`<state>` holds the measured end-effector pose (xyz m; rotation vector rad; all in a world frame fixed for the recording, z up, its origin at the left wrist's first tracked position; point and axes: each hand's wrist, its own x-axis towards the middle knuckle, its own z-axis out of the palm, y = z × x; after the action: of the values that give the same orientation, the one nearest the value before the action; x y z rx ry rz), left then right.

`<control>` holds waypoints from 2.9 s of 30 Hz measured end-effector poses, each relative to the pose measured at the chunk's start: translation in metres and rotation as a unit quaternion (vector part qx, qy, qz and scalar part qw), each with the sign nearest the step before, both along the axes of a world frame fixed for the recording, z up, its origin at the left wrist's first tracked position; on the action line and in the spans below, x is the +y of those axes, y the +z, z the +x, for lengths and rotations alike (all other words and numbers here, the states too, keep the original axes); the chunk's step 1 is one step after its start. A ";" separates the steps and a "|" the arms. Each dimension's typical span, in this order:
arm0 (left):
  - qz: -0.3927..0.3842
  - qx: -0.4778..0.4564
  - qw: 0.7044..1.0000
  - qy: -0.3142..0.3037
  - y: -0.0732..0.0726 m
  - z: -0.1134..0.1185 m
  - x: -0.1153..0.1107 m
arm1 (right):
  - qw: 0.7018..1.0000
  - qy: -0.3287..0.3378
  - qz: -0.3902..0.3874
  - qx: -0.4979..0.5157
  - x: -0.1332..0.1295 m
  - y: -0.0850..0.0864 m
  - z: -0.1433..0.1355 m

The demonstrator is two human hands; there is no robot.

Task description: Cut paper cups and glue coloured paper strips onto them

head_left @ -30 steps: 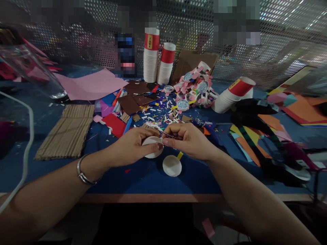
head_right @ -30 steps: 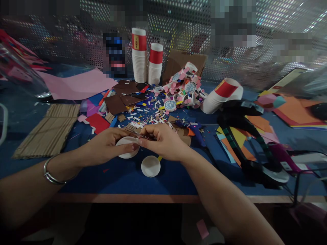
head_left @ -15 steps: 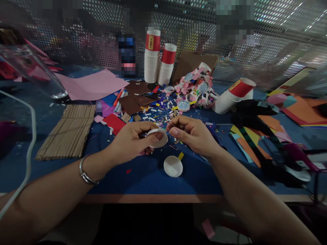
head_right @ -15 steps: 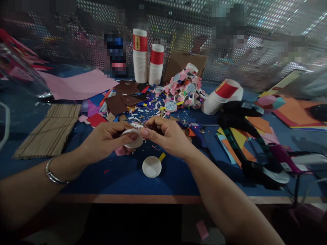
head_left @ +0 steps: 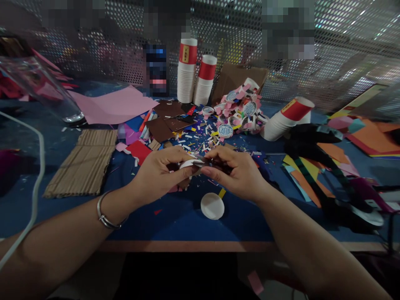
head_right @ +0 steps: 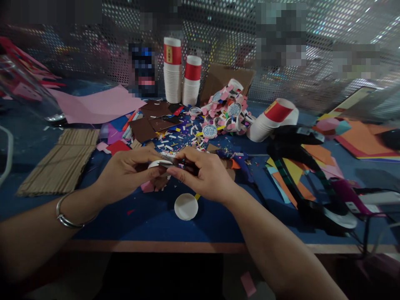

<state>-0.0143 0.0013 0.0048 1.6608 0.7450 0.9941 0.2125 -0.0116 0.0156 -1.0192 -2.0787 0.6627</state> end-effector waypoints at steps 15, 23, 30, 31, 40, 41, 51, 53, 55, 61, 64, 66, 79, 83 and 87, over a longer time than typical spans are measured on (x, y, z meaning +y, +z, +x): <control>-0.023 0.007 1.000 -0.006 0.006 -0.002 -0.003 | 0.999 0.014 0.040 -0.007 -0.004 0.001 0.000; -0.098 0.014 0.995 -0.023 0.007 -0.003 -0.001 | 1.000 0.003 0.031 -0.006 -0.004 0.000 0.000; -0.051 0.049 0.996 -0.049 0.011 -0.005 0.003 | 1.000 0.006 0.009 -0.027 -0.003 -0.001 -0.001; -0.050 0.052 0.996 -0.049 0.012 -0.005 0.004 | 1.000 0.007 0.005 -0.028 -0.003 -0.001 -0.001; -0.110 0.046 0.992 -0.033 0.004 -0.005 0.004 | 0.999 -0.015 -0.020 -0.020 -0.005 0.001 -0.004; -0.123 0.047 0.991 -0.029 0.003 -0.005 0.004 | 0.999 -0.028 -0.022 -0.012 -0.004 0.001 -0.004; -0.197 -0.037 0.980 -0.004 0.005 -0.002 0.003 | 0.990 -0.059 -0.081 0.101 0.004 -0.001 -0.004; -0.201 -0.059 0.978 -0.005 0.003 -0.001 0.004 | 0.986 -0.049 -0.113 0.115 0.004 -0.004 -0.005; -0.207 -0.087 0.974 -0.010 0.002 -0.001 0.005 | 0.982 -0.037 -0.145 0.119 0.004 -0.006 -0.006; -0.248 -0.132 0.959 -0.021 -0.001 0.003 0.004 | 0.975 -0.008 -0.168 0.145 0.007 -0.007 -0.006; -0.240 -0.098 0.965 -0.025 -0.001 0.005 0.003 | 0.973 -0.011 -0.174 0.153 0.008 -0.005 -0.005; -0.223 -0.047 0.973 -0.032 -0.002 0.005 0.001 | 0.974 -0.011 -0.179 0.141 0.007 -0.004 -0.005; -0.317 -0.096 0.941 -0.069 0.003 0.003 0.001 | 0.974 -0.002 -0.180 0.134 0.007 -0.003 -0.004; -0.385 -0.102 0.910 -0.111 0.009 -0.001 0.003 | 0.977 0.025 -0.171 0.125 0.006 -0.002 -0.004; -0.382 -0.081 0.908 -0.150 0.011 -0.005 0.005 | 0.978 0.039 -0.163 0.124 0.005 0.001 -0.006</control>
<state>-0.0192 0.0064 0.0159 0.9504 0.6267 0.5046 0.2069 -0.0070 0.0169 -0.9757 -1.8339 1.1405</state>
